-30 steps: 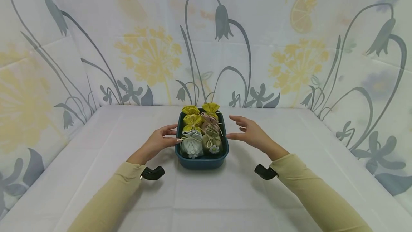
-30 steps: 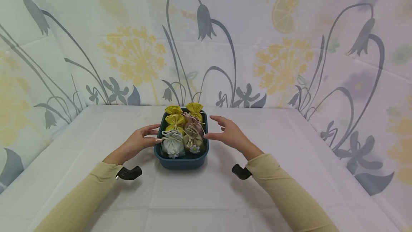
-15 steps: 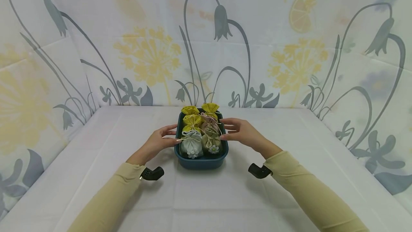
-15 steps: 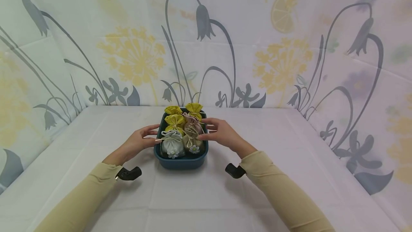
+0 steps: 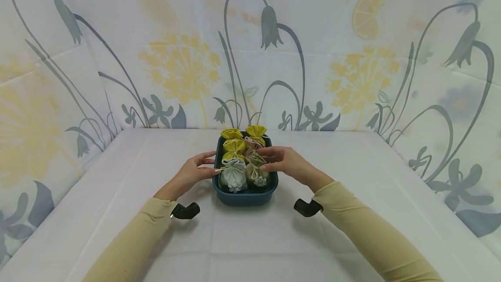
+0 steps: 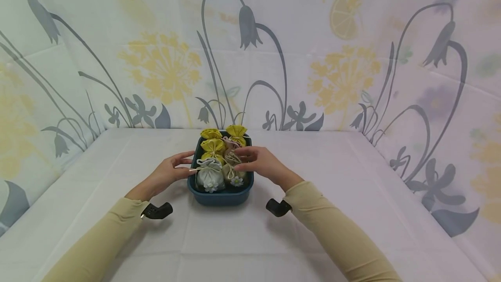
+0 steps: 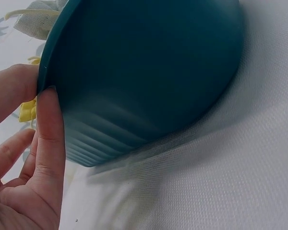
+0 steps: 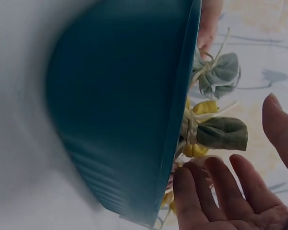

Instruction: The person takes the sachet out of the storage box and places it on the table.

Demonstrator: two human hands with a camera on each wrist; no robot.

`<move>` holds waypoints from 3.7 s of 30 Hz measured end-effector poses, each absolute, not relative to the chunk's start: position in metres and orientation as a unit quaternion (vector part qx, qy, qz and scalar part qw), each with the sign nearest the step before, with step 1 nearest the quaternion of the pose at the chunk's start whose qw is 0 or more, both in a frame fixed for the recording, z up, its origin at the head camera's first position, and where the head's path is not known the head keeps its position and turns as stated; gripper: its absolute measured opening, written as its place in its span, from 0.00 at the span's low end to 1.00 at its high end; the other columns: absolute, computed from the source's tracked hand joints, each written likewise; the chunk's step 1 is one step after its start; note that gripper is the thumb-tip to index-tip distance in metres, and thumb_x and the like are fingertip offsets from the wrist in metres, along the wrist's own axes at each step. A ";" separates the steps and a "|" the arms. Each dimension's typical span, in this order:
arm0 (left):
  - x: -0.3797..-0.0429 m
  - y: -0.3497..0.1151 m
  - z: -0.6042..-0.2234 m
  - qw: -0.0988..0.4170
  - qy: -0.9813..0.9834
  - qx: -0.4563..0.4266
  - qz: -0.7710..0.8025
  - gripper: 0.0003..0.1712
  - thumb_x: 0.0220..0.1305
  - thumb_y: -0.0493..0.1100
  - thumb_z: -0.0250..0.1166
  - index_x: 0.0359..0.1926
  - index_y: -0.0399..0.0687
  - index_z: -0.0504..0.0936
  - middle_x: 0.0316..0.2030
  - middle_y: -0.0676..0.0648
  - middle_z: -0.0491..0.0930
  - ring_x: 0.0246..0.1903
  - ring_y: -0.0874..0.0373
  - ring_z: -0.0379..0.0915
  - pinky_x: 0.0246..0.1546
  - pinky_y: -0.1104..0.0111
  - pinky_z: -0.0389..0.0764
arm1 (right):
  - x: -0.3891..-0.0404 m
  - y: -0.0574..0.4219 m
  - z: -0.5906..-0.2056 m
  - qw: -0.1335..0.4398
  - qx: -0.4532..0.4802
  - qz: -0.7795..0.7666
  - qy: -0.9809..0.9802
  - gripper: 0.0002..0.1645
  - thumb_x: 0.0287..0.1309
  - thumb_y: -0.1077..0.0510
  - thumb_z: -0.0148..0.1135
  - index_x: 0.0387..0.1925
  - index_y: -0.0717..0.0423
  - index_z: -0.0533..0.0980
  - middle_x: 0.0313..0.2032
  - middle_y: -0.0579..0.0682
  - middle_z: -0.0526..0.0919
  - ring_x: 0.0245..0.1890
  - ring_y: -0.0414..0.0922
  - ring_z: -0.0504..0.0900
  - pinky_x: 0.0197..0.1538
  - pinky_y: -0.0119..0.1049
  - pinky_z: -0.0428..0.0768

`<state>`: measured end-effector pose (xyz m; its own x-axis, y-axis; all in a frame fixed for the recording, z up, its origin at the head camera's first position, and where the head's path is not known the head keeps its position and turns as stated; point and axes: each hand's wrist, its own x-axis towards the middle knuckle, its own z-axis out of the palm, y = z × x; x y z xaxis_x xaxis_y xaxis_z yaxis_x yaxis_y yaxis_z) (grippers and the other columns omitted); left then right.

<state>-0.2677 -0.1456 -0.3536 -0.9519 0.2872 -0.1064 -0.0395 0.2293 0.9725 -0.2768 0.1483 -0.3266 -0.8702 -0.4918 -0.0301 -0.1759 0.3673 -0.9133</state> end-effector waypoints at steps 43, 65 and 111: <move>-0.281 -0.150 -0.373 0.121 0.771 0.086 0.620 0.42 0.56 0.40 0.68 0.69 0.45 0.59 0.60 0.35 0.64 0.57 0.44 0.63 0.51 0.58 0.74 | -0.290 0.137 -0.318 0.114 -0.120 -0.588 0.792 0.18 0.62 0.70 0.53 0.54 0.72 0.72 0.49 0.65 0.77 0.41 0.48 0.82 0.47 0.40 0.79; -0.264 -0.143 -0.353 0.126 0.774 0.079 0.615 0.39 0.58 0.37 0.66 0.69 0.42 0.59 0.59 0.34 0.64 0.55 0.44 0.65 0.53 0.57 0.72 | -0.291 0.146 -0.291 0.091 -0.145 -0.607 0.776 0.20 0.63 0.70 0.51 0.57 0.73 0.68 0.53 0.68 0.73 0.43 0.46 0.80 0.49 0.38 0.77; -0.285 -0.152 -0.383 0.112 0.773 0.073 0.621 0.41 0.55 0.42 0.69 0.68 0.50 0.62 0.58 0.37 0.65 0.52 0.49 0.69 0.51 0.60 0.74 | -0.342 0.210 -0.286 -0.016 -0.040 -0.648 0.761 0.23 0.66 0.71 0.44 0.61 0.75 0.62 0.58 0.68 0.66 0.34 0.35 0.77 0.52 0.34 0.75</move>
<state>-0.2848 -0.1518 -0.3834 -0.9644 0.2517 -0.0814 -0.0253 0.2186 0.9755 -0.3423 0.2100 -0.2863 -0.9963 -0.0412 0.0759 -0.0815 0.1582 -0.9840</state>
